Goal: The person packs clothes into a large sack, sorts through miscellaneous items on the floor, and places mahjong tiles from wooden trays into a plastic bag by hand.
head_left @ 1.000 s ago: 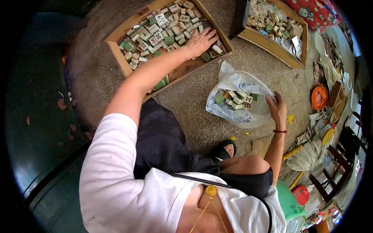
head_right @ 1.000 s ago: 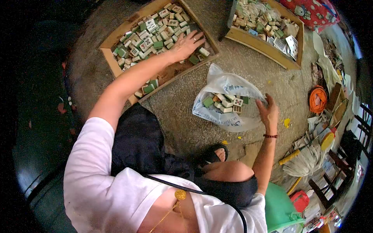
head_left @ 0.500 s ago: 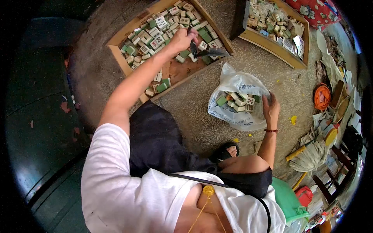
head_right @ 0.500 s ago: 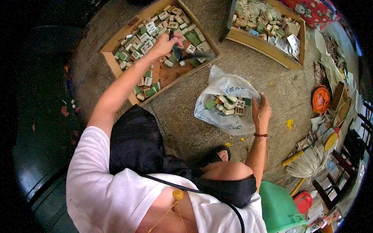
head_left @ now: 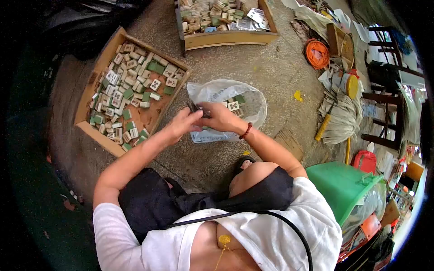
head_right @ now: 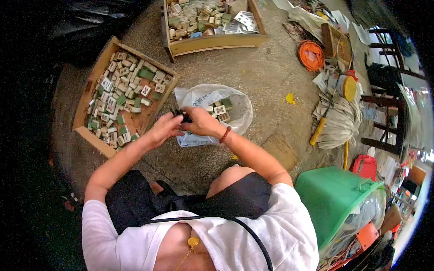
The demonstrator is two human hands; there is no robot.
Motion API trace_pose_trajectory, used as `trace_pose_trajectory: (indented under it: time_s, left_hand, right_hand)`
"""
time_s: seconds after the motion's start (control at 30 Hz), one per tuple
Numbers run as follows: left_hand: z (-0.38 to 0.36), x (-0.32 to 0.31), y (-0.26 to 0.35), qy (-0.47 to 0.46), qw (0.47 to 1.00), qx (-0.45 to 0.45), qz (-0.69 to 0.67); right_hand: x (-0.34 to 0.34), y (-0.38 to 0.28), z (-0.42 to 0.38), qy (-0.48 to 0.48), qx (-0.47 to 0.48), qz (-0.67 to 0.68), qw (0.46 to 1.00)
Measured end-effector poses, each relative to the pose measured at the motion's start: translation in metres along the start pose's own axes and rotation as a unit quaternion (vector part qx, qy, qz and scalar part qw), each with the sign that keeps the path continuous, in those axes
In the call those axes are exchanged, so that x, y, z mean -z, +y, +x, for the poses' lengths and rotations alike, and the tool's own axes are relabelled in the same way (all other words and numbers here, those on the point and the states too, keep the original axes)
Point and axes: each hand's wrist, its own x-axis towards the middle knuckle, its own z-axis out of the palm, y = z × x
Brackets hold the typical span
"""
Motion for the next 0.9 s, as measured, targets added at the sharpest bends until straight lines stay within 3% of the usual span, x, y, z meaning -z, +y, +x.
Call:
trace_pose_trajectory:
  time_s: [0.07, 0.1, 0.17, 0.23, 0.27, 0.3, 0.33, 0.37, 0.4, 0.43, 0.47, 0.5, 0.53, 0.6, 0.63, 0.7, 0.77, 0.8, 0.9]
  left_hand:
    - [-0.005, 0.007, 0.000, 0.007, 0.986, -0.041, 0.162]
    - [-0.005, 0.016, 0.001, 0.003, 0.985, -0.042, 0.165]
    - [0.000, 0.045, 0.002, 0.031, 0.943, -0.115, 0.311]
    - [0.007, 0.081, 0.004, 0.089, 0.934, -0.129, 0.321]
    - [0.010, 0.099, 0.004, 0.132, 0.916, -0.155, 0.345]
    - [0.011, 0.115, 0.004, 0.181, 0.896, -0.178, 0.365]
    - [0.014, 0.130, 0.010, 0.198, 0.876, -0.169, 0.407]
    - [0.009, 0.149, 0.014, 0.223, 0.853, -0.151, 0.446]
    - [0.005, 0.160, 0.015, 0.275, 0.815, -0.157, 0.485]
    - [0.002, 0.166, 0.017, 0.325, 0.771, -0.159, 0.525]
    - [0.003, 0.173, 0.017, 0.346, 0.727, -0.151, 0.574]
    - [0.005, 0.177, 0.016, 0.359, 0.682, -0.143, 0.621]
    - [0.003, 0.172, 0.023, 0.340, 0.677, -0.134, 0.639]
    - [0.013, 0.159, 0.032, 0.297, 0.660, -0.122, 0.679]
    - [0.024, 0.154, 0.036, 0.273, 0.647, -0.112, 0.703]
    - [0.054, 0.161, 0.032, 0.225, 0.591, -0.105, 0.767]
    - [0.053, 0.141, 0.047, 0.201, 0.574, -0.086, 0.789]
    - [0.052, 0.135, 0.053, 0.170, 0.556, -0.071, 0.811]
    - [0.073, 0.146, 0.038, 0.141, 0.550, -0.006, 0.823]
  right_hand:
    - [0.020, 0.014, -0.003, -0.092, -0.050, 0.083, 0.991]
    - [0.031, 0.025, -0.005, -0.116, -0.052, 0.105, 0.986]
    - [0.073, 0.020, -0.013, -0.089, -0.127, 0.125, 0.980]
    - [0.120, 0.027, -0.024, -0.023, -0.245, 0.148, 0.958]
    - [0.143, 0.039, -0.031, 0.066, -0.231, 0.145, 0.960]
    - [0.181, 0.087, -0.041, 0.096, -0.188, 0.115, 0.971]
    - [0.219, 0.122, -0.059, 0.233, -0.230, 0.222, 0.918]
    - [0.230, 0.099, -0.075, 0.399, -0.077, 0.343, 0.847]
    - [0.263, 0.149, -0.087, 0.426, 0.027, 0.591, 0.684]
    - [0.266, 0.116, -0.094, 0.512, -0.045, 0.669, 0.536]
    - [0.260, 0.114, -0.100, 0.485, -0.040, 0.647, 0.587]
    - [0.244, 0.110, -0.095, 0.508, -0.106, 0.602, 0.607]
    - [0.227, 0.111, -0.090, 0.482, -0.176, 0.548, 0.661]
    - [0.183, 0.125, -0.074, 0.423, -0.208, 0.438, 0.765]
    - [0.159, 0.122, -0.057, 0.417, -0.219, 0.386, 0.793]
    - [0.105, 0.076, -0.025, 0.376, -0.202, 0.273, 0.862]
    - [0.064, 0.059, 0.003, 0.310, -0.067, 0.132, 0.939]
    - [0.046, 0.040, 0.016, 0.272, -0.004, 0.065, 0.960]
    - [0.016, -0.009, 0.053, 0.166, 0.055, -0.078, 0.981]
